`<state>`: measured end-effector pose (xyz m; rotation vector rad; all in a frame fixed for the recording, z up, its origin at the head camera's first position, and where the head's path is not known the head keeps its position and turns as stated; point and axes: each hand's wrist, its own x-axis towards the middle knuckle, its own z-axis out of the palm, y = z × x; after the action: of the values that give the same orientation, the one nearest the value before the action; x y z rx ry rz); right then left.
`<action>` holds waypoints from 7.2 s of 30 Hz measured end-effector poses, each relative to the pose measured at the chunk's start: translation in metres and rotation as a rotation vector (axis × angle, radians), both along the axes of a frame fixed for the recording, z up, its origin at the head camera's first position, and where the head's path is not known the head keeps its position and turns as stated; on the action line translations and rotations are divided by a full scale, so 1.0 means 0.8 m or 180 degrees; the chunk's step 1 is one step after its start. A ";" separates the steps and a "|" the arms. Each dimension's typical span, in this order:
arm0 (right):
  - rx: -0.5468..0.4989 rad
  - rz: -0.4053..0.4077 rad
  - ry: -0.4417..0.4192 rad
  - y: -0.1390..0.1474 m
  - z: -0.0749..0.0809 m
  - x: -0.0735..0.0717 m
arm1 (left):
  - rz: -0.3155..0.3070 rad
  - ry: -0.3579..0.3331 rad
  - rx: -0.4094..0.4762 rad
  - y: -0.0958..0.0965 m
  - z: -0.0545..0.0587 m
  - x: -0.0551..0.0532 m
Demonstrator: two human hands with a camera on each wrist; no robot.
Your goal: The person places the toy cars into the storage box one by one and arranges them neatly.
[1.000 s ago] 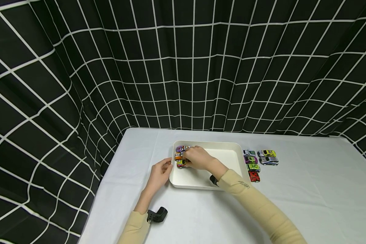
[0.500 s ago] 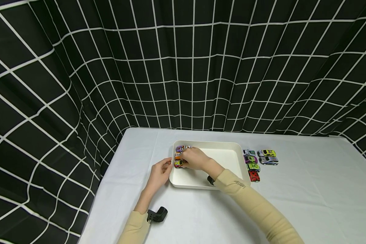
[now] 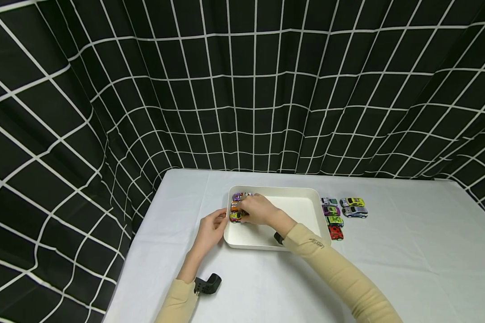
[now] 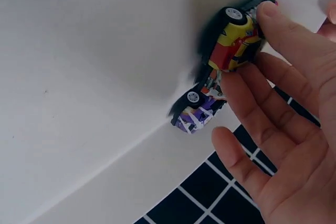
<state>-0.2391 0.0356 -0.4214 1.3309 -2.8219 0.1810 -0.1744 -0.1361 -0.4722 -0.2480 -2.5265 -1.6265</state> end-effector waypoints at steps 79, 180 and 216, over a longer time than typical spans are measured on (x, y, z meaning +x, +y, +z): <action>-0.0350 -0.1388 0.0172 0.369 -0.015 0.018 | 0.0080 -0.0011 0.0048 0.001 -0.002 0.002; 0.0095 0.0167 -0.0213 0.017 0.027 0.035 | -0.0005 -0.0021 0.0070 0.000 0.003 0.003; 0.0406 -0.0028 -0.0142 -0.012 0.015 0.029 | -0.0019 0.0021 0.0032 0.001 0.001 0.001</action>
<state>-0.2158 0.0257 -0.4092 1.3534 -2.9209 0.0312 -0.1738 -0.1350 -0.4711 -0.2596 -2.5146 -1.6375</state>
